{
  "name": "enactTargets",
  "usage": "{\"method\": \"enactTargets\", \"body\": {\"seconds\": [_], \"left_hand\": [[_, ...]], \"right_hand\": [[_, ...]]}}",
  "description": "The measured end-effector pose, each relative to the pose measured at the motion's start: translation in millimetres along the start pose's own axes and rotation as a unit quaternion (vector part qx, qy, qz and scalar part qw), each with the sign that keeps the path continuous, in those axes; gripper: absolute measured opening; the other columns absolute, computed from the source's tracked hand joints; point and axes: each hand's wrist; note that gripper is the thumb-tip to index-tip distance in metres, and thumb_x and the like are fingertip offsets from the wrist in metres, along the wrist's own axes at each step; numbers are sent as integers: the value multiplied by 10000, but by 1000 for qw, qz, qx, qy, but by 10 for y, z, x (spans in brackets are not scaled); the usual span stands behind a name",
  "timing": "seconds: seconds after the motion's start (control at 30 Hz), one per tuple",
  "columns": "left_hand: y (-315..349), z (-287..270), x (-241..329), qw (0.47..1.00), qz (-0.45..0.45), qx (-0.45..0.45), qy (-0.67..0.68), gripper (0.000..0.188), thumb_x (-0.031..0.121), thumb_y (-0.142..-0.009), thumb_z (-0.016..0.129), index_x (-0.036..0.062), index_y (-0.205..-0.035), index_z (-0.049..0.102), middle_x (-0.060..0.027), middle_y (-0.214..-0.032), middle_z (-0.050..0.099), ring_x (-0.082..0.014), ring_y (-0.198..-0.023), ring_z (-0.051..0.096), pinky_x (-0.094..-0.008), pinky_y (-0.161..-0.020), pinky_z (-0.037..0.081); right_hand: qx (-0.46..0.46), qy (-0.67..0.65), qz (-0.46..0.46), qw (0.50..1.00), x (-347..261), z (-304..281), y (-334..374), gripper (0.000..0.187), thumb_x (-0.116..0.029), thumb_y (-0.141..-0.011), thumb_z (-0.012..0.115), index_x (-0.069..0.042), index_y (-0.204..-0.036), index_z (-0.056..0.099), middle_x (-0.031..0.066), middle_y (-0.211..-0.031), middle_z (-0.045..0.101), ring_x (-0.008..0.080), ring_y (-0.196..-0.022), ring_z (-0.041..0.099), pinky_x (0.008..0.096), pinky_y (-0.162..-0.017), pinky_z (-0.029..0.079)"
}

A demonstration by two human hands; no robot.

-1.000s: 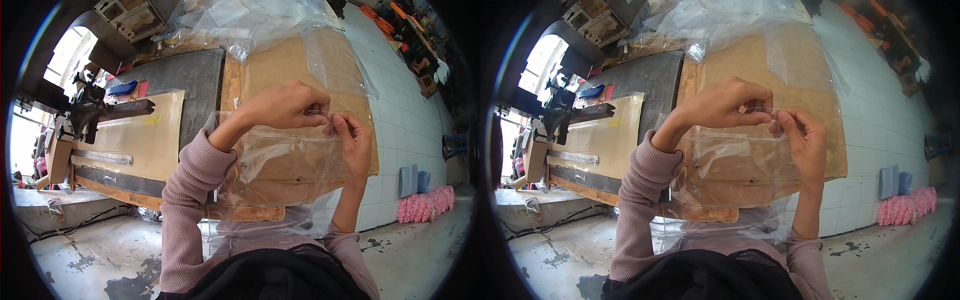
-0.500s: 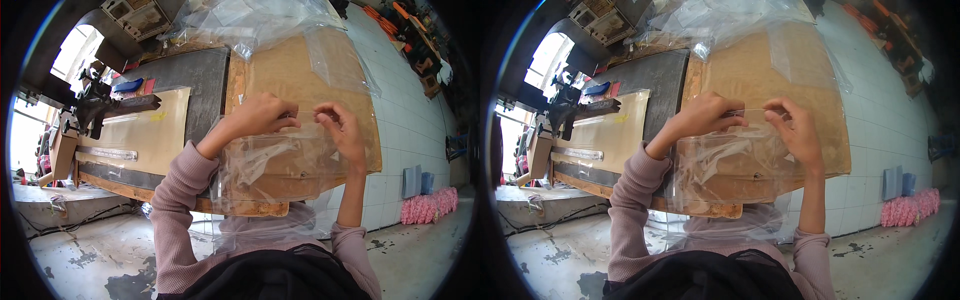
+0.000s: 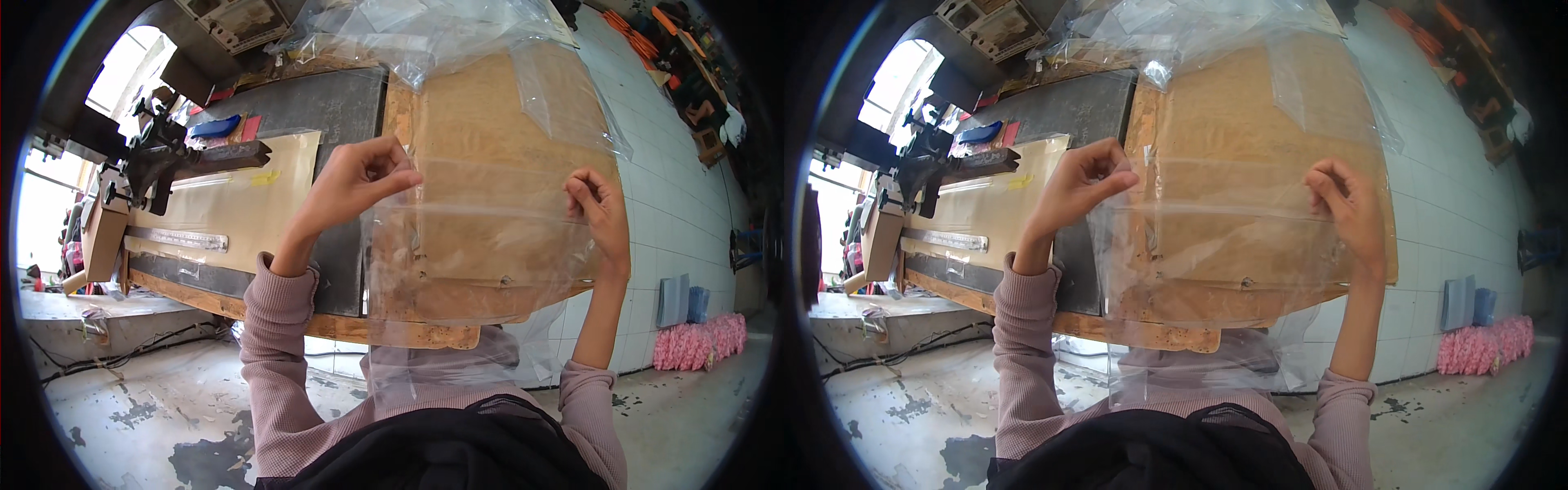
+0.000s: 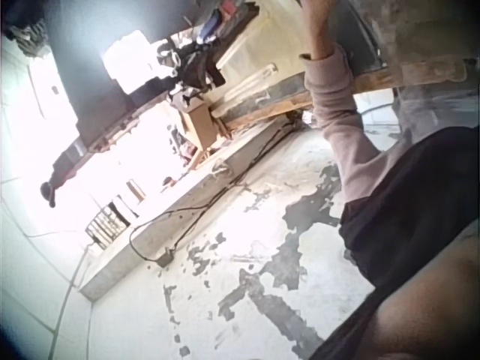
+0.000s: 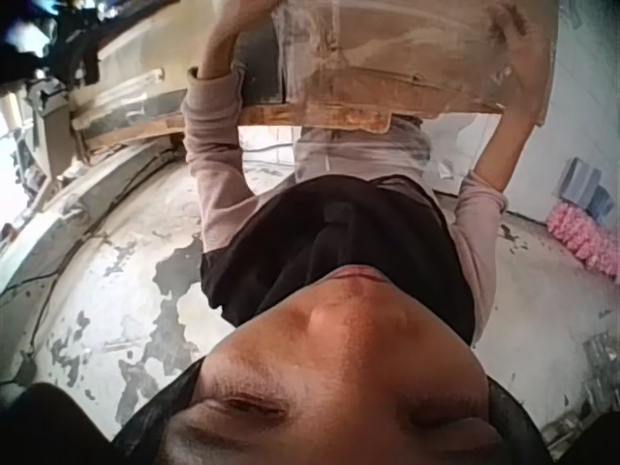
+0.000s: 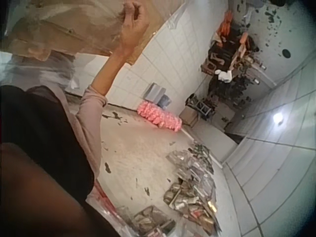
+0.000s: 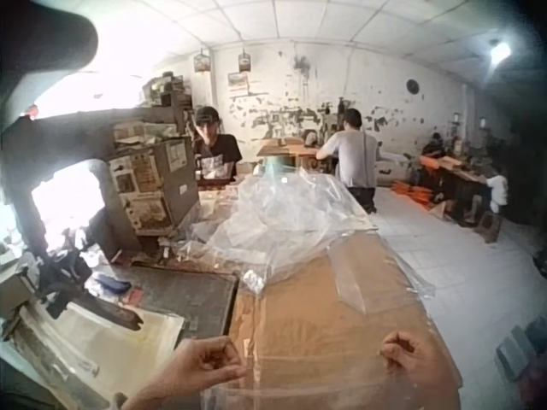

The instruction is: The person prepares plastic sleeves by unfolding them, smoothing them by hand on a wooden table, and using a box cutter to trim or separate a piece of plastic.

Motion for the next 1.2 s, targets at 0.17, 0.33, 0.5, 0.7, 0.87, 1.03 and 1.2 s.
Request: {"method": "enactTargets", "body": {"seconds": [0.17,0.33,0.5,0.7,0.87,1.03,1.2], "left_hand": [[309,120,261,978,-61,43,195,236,141,-881,622,-25,-1045,585,-72,-916,673,-114,-856,649,-226,-703,520],[442,203,467,970,-113,43,212,216,106,-869,630,-56,-1005,588,-81,-882,678,-114,-822,653,-238,-695,535],[506,249,564,973,-101,68,198,184,94,-859,641,-58,-956,606,-86,-823,683,-119,-760,663,-234,-672,538],[541,282,588,978,-80,88,169,151,83,-858,638,-58,-904,615,-92,-761,687,-121,-705,670,-233,-638,540],[546,287,606,979,-62,99,166,153,87,-881,604,-62,-913,610,-94,-758,686,-123,-699,670,-236,-621,545],[521,359,599,967,-105,89,214,166,90,-908,566,-65,-955,600,-106,-799,681,-128,-743,665,-235,-632,533],[690,469,440,975,-156,14,159,196,83,-918,552,-85,-1014,584,-88,-905,664,-136,-872,650,-239,-746,510]], "right_hand": [[39,-59,50,996,122,-147,183,175,-215,-898,597,-64,-810,586,-45,-653,509,30,-589,472,186,-527,382],[63,-96,27,993,161,-154,297,180,-231,-903,594,-69,-828,578,-36,-643,505,33,-572,469,182,-515,378],[72,-112,24,991,229,-164,388,201,-247,-896,606,-60,-826,576,-26,-633,505,41,-552,466,180,-498,373],[71,-114,-5,991,225,-178,446,224,-259,-884,623,-48,-825,579,-14,-622,505,50,-541,467,183,-483,375],[69,-128,-6,989,230,-180,466,220,-252,-879,629,-42,-831,583,-10,-634,515,48,-538,467,190,-465,376],[133,-133,26,982,223,-169,460,195,-246,-892,613,-58,-842,592,-38,-658,510,29,-553,452,178,-480,361],[241,-168,26,956,381,-353,453,170,-235,-899,607,-71,-856,598,-55,-678,497,18,-596,442,166,-516,333]]}}
Point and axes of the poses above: each hand's wrist, its own y-axis away from the middle knuckle, its own z-axis out of the palm, x = y × z
